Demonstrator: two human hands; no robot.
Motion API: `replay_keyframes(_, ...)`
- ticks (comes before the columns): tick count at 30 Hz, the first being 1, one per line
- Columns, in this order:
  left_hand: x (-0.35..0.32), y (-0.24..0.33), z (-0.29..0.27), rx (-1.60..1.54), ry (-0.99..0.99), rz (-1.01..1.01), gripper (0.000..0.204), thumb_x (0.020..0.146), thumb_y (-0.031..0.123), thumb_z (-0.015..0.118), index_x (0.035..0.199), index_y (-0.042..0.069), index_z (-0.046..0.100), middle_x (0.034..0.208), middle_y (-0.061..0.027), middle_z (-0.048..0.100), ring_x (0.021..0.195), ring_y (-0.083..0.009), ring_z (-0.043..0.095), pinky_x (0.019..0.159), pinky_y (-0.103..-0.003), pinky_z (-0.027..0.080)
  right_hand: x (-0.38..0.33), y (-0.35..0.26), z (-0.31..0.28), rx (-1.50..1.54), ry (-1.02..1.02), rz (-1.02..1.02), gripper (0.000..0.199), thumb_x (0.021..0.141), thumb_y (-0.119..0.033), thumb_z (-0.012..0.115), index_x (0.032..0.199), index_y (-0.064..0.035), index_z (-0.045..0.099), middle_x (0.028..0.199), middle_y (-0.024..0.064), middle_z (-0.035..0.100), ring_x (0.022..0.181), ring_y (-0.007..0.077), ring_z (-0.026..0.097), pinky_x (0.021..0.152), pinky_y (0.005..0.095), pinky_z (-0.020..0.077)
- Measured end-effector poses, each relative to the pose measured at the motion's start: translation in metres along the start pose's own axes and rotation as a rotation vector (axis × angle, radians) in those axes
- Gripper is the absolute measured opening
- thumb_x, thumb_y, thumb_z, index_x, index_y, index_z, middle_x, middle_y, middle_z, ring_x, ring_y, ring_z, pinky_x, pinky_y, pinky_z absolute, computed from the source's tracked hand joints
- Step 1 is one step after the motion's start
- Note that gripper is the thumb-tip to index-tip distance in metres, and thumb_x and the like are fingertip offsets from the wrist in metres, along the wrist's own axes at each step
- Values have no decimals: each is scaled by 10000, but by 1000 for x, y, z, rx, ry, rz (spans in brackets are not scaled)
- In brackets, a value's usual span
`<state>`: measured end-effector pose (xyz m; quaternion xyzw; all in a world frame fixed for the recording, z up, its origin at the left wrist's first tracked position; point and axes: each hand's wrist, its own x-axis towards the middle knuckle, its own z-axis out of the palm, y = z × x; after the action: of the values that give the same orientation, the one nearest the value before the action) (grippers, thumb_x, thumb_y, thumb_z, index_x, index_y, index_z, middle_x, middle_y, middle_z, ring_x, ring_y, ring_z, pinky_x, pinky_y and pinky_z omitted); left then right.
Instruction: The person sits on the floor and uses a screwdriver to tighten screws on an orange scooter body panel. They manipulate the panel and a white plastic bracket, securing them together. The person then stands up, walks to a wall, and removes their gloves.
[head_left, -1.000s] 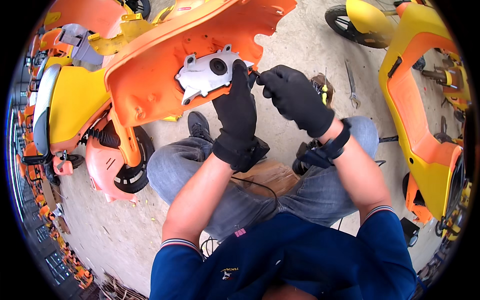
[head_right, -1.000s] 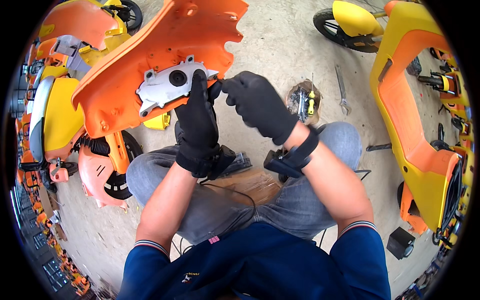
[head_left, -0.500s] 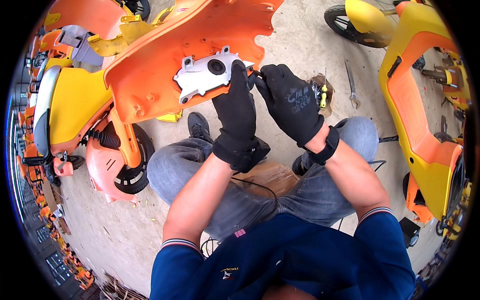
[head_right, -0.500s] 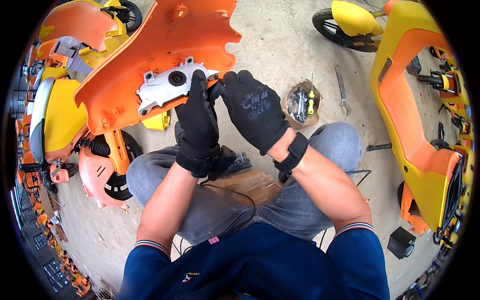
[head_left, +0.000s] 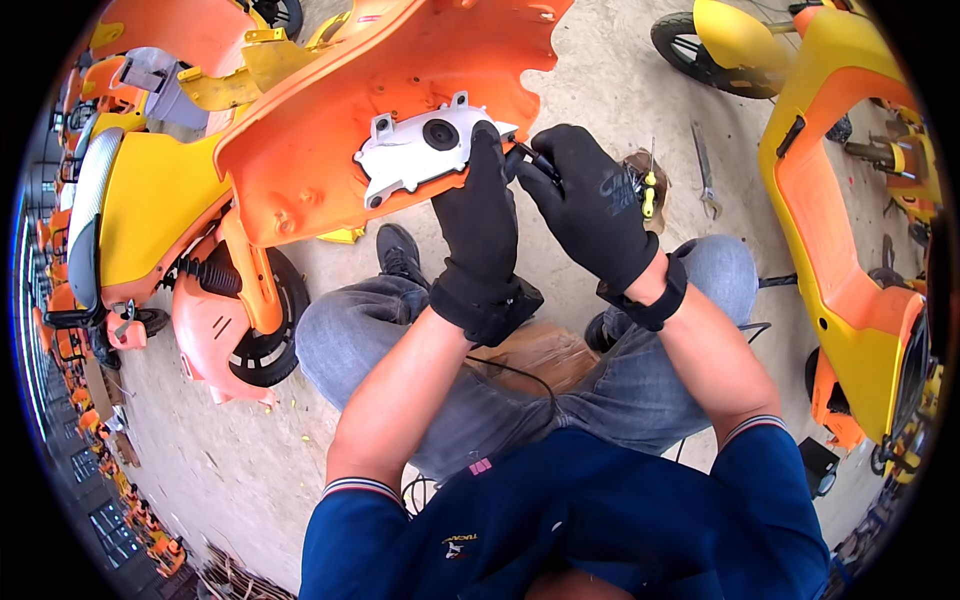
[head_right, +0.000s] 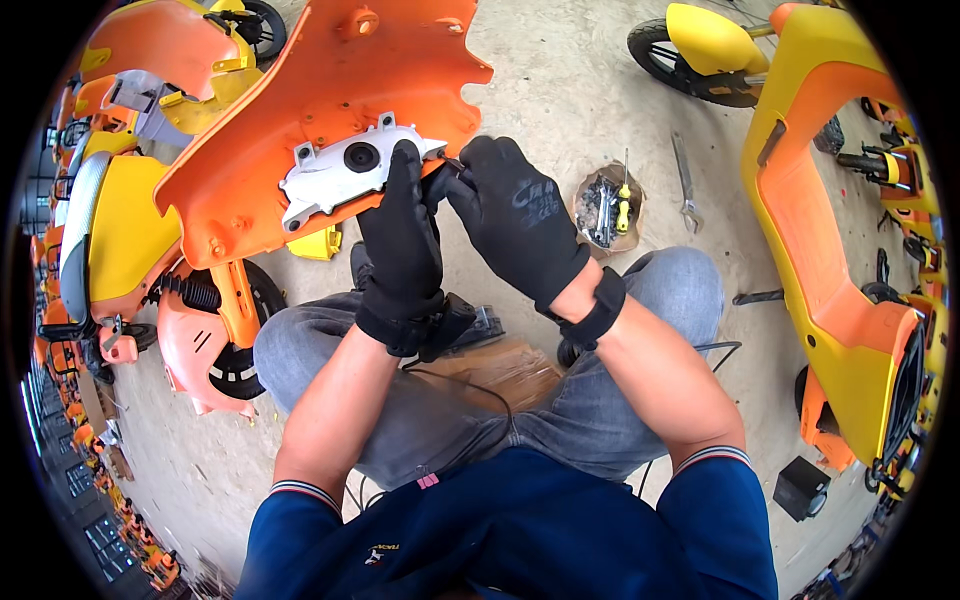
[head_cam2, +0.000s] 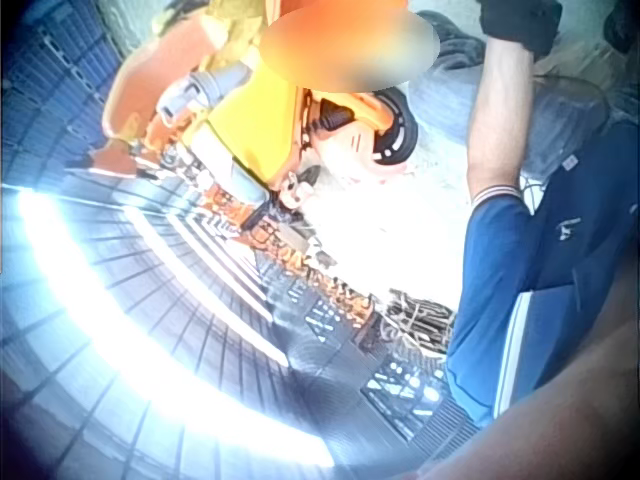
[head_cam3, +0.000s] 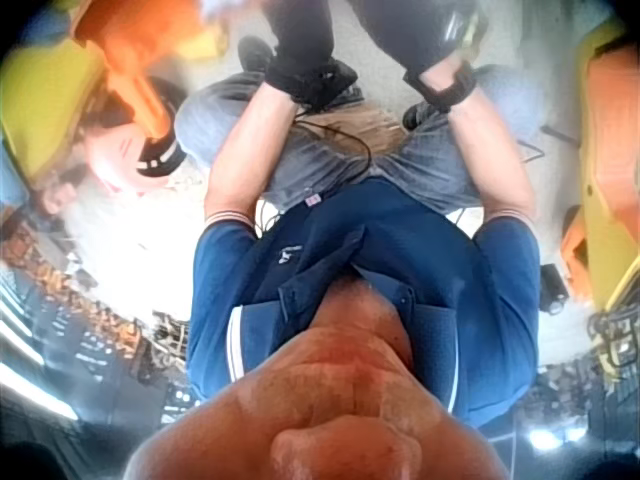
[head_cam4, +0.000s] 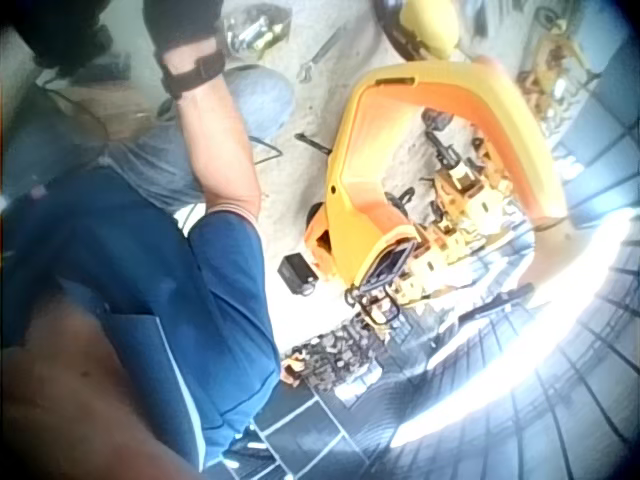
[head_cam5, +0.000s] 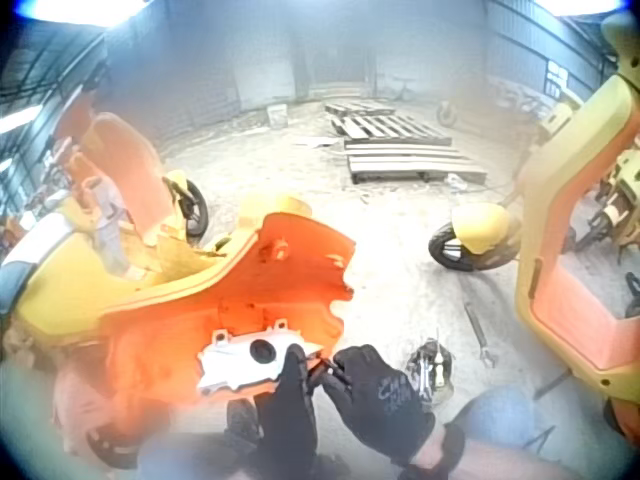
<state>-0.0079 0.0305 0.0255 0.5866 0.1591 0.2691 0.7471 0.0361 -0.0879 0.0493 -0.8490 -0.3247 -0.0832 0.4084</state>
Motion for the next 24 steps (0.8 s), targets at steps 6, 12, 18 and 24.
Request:
replay_keyframes(6,1,-7,-1,-16,27,-12,238,1001,176,581,1133,-20,601,1036,-55,630,886,-97,587,727,-255,470,1,4,7,-172,15,-76,209,919,-216,646,1024,-51,572,813,115,593,602,243,593,500,342,470)
replay_keyframes(12,3,2,2,-207,4,-128,320,1016,99,515,1307,-31,506,1130,-130,623,962,-157,626,818,-292,515,16,8,-23,1205,-411,856,288,964,-301,615,1082,-45,558,790,-14,555,502,20,424,408,190,328)
replay_keyframes(18,-3,4,-2,110,-37,36,261,1010,165,559,1165,-42,594,1063,-71,628,938,-103,596,759,-269,501,4,3,-2,216,-49,158,245,918,-214,648,1056,-33,555,825,93,588,602,233,580,516,354,476)
replay_keyframes(24,0,-13,-13,296,-143,210,331,1022,67,479,1334,-39,491,1161,-140,622,1023,-167,621,845,-296,522,0,7,3,-176,26,-98,191,914,-206,634,1001,-45,576,794,146,582,630,300,595,559,388,490)
